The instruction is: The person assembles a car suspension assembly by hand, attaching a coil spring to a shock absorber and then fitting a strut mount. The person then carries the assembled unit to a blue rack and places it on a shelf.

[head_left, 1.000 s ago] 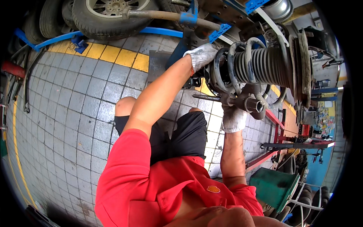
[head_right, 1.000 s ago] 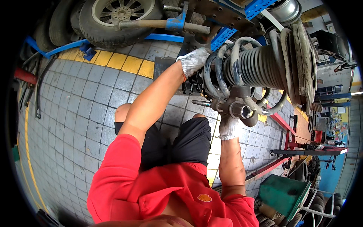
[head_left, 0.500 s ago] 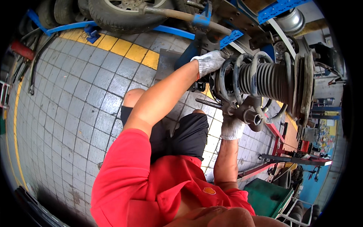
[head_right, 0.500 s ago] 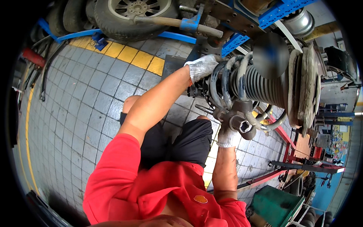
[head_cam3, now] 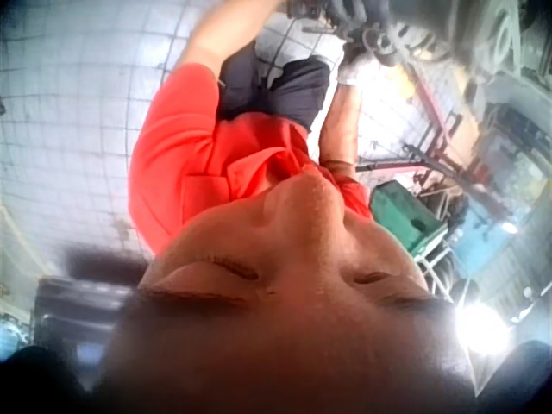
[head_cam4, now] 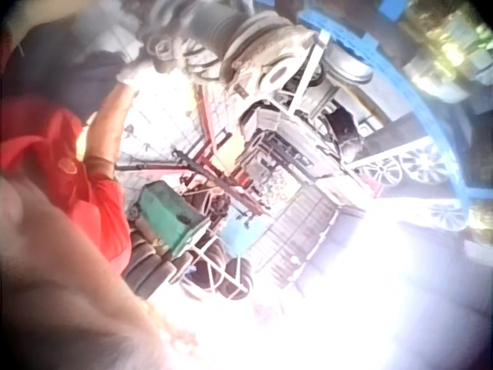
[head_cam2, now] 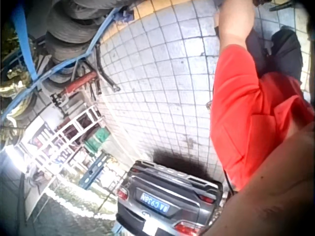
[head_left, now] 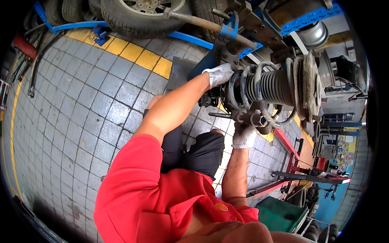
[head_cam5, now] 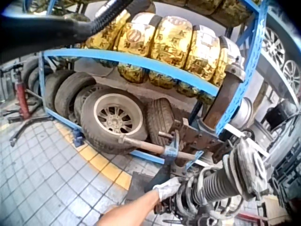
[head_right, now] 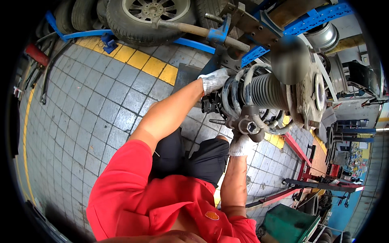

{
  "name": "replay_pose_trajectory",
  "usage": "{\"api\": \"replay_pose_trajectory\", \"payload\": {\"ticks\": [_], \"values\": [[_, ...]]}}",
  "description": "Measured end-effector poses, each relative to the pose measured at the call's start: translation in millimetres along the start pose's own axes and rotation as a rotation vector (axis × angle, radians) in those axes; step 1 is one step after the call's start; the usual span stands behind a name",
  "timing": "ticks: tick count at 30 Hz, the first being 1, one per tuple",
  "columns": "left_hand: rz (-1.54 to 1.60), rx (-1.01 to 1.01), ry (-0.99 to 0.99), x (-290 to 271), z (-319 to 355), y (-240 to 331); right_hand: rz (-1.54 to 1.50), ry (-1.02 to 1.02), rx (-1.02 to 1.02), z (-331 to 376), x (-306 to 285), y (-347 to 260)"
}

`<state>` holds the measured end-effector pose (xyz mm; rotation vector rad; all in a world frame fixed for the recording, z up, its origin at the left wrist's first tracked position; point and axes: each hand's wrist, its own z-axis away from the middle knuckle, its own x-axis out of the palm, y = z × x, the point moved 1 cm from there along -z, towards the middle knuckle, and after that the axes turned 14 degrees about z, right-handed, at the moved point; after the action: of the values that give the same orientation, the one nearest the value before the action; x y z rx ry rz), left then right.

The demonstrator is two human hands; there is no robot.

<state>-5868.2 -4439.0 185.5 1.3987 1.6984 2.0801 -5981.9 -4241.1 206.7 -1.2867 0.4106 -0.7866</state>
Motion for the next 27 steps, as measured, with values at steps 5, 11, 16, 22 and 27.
{"api": "replay_pose_trajectory", "payload": {"ticks": [5,11,16,22,27], "values": [[0.026,-0.004,-0.011,-15,-16,-8,0.022,-0.056,0.053,-14,-2,-12],[0.088,0.088,0.056,-17,-37,-17,0.175,-0.010,-0.008,-15,14,-32],[-0.034,0.249,0.069,-35,-38,-30,0.278,-0.136,-0.087,-42,20,-32],[0.000,0.197,0.003,-10,-4,-19,0.156,-0.208,-0.143,-111,-31,-14],[-0.119,0.168,0.134,-11,2,-14,0.167,-0.260,-0.185,-145,-46,-13]]}}
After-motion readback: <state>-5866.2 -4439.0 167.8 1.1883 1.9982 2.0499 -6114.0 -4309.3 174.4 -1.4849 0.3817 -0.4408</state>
